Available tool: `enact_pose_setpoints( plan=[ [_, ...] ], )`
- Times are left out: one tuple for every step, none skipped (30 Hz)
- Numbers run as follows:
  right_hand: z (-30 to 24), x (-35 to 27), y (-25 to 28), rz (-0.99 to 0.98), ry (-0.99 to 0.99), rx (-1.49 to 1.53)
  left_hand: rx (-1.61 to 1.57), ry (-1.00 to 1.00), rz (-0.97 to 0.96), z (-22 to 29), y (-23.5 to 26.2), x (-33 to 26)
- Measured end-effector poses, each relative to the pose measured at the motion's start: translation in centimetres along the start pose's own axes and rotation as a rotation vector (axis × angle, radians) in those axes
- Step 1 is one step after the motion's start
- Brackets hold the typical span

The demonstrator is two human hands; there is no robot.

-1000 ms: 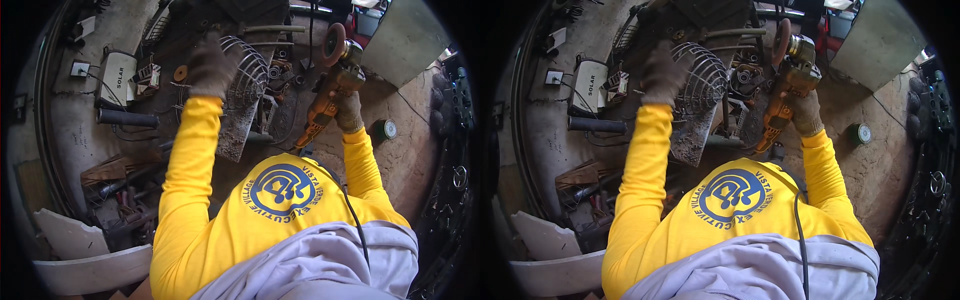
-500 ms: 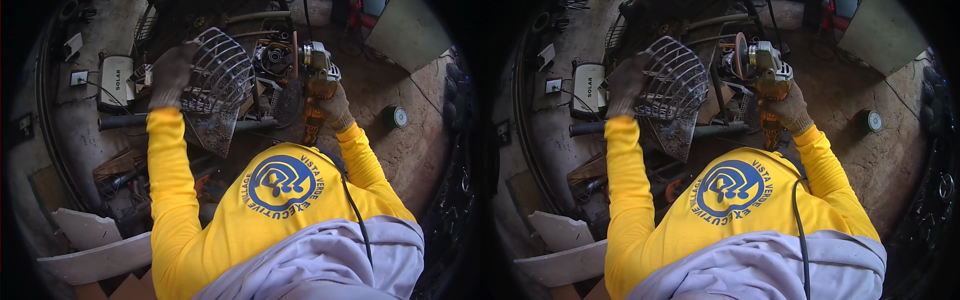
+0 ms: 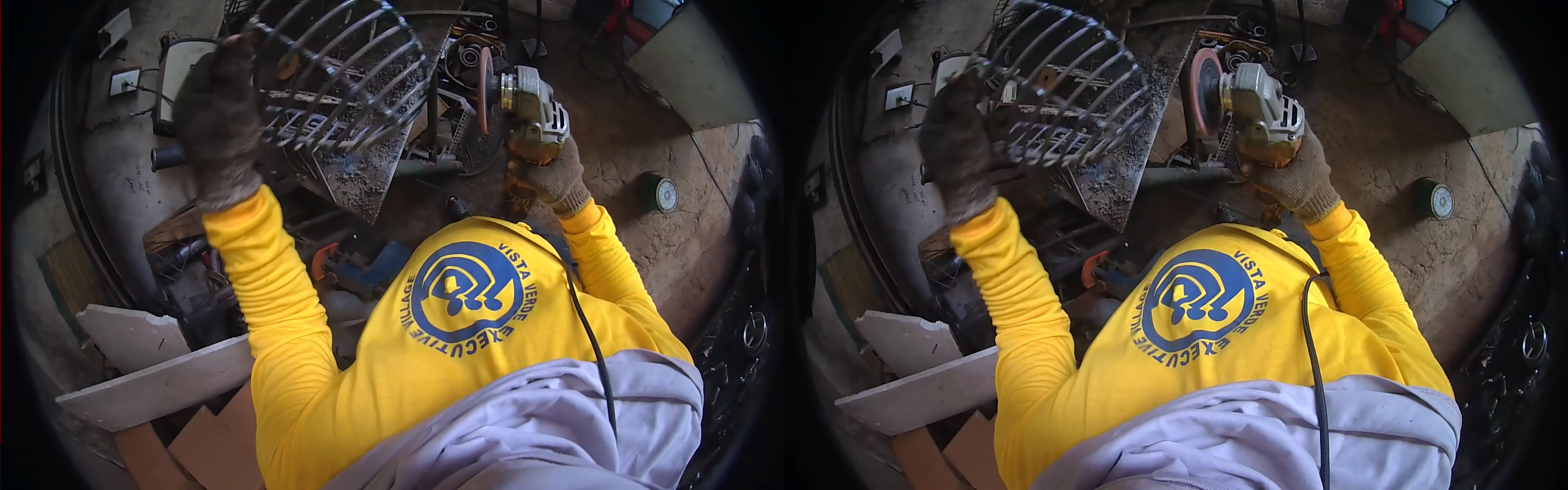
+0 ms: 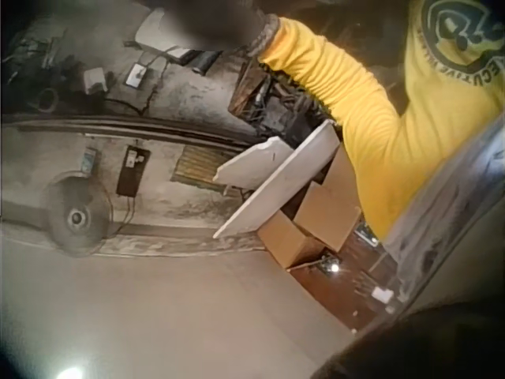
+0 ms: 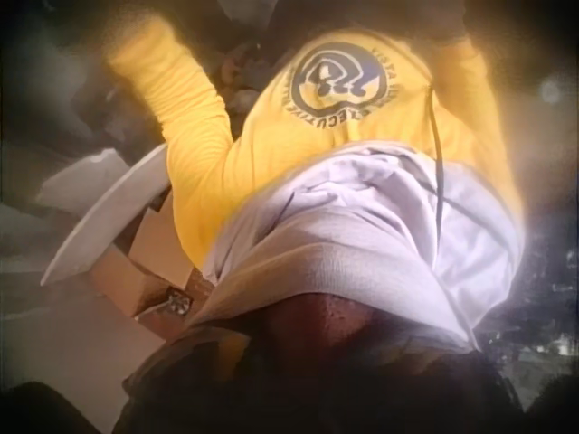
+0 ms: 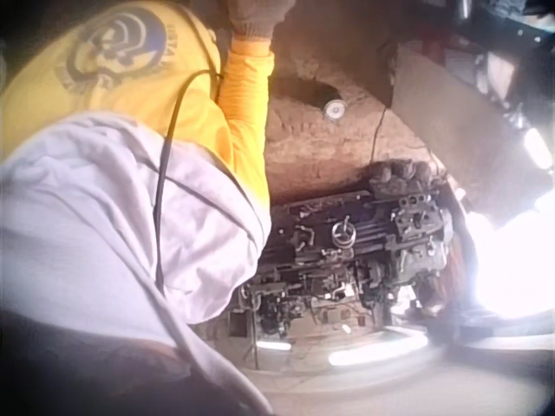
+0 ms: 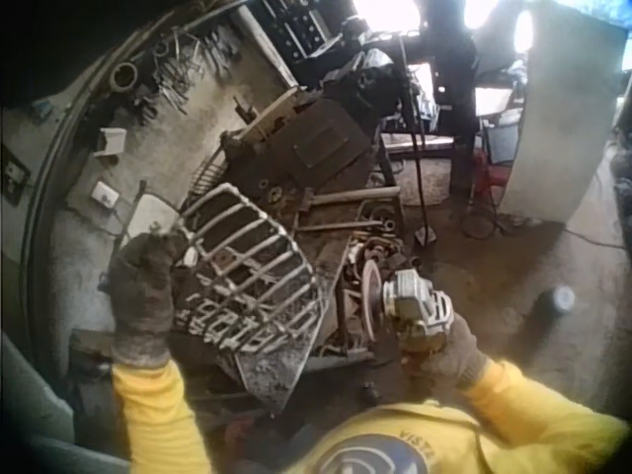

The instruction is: The person uses an angle grinder to work on the surface of a metal grill structure. They hold the grinder with both hands and apply it to the metal frame while sparks fly.

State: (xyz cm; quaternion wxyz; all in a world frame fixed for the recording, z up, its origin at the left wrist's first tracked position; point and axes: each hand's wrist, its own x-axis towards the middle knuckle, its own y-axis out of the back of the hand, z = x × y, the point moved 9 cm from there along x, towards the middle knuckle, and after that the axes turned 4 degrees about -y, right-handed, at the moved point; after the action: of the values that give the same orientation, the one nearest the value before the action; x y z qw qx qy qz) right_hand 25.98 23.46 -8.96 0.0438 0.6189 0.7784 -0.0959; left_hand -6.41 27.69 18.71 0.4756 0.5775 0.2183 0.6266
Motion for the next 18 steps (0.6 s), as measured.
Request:
enact_pose_setpoints(
  plan=[
    [-0.5,-0.2,0.1,0.006,0.042,-0.036,0.05,-0.105,-0.021,0.0,1.3,-0.4],
    [-0.7,-0.1,0.0,0.006,0.042,-0.027,0.082,-0.162,-0.036,0.4,2.2,-1.1],
    [-1.1,0.0,-0.5,-0.02,0.075,-0.066,0.11,-0.218,-0.05,0.8,3.0,-1.8],
    [-1.5,0.0,-0.9,-0.044,0.108,-0.106,0.407,-0.362,-0.086,1.8,2.8,-3.5],
    [-1.4,-0.1,-1.3,-0.046,0.098,-0.096,0.705,-0.502,-0.125,2.2,1.9,-5.5],
    [-1.7,-0.3,-2.2,-0.078,0.123,-0.107,0.713,-0.502,-0.142,1.6,1.3,-7.5],
    [-1.9,-0.4,-2.8,-0.106,0.152,-0.119,0.426,-0.196,-0.076,-1.1,1.9,-8.9],
    [-0.9,-0.3,-3.0,-0.139,0.087,-0.163,0.275,-0.036,-0.056,-2.6,1.6,-9.6],
    [-0.7,-0.4,-3.1,-0.14,0.078,-0.163,0.124,0.116,-0.013,-4.2,1.4,-10.5],
    [-0.7,-0.6,-3.4,-0.15,0.09,-0.204,0.09,0.222,-0.019,-5.2,1.1,-11.1],
    [-0.8,-0.7,-3.7,-0.165,0.106,-0.243,0.08,0.28,-0.023,-5.7,0.9,-11.5],
    [-0.7,-0.7,-4.0,-0.166,0.114,-0.236,0.07,0.34,-0.026,-6.1,0.7,-12.0],
    [-0.7,-0.6,-4.4,-0.178,0.109,-0.232,0.085,0.378,0.068,-6.4,1.2,-12.5],
    [-0.6,-0.5,-4.8,-0.196,0.103,-0.273,0.092,0.414,0.159,-6.8,1.6,-13.1],
    [-0.4,-0.5,-5.2,-0.216,0.098,-0.314,0.093,0.422,0.154,-6.8,1.3,-13.4],
    [0.0,-0.4,-5.7,-0.244,0.102,-0.288,0.048,0.42,0.22,-6.8,1.6,-13.8],
    [0.3,-0.4,-6.1,-0.252,0.099,-0.286,0.007,0.415,0.289,-6.7,2.1,-14.1],
    [0.1,-0.3,-6.4,-0.247,0.14,-0.305,0.012,0.421,0.288,-6.7,2.2,-14.3]
  ],
)
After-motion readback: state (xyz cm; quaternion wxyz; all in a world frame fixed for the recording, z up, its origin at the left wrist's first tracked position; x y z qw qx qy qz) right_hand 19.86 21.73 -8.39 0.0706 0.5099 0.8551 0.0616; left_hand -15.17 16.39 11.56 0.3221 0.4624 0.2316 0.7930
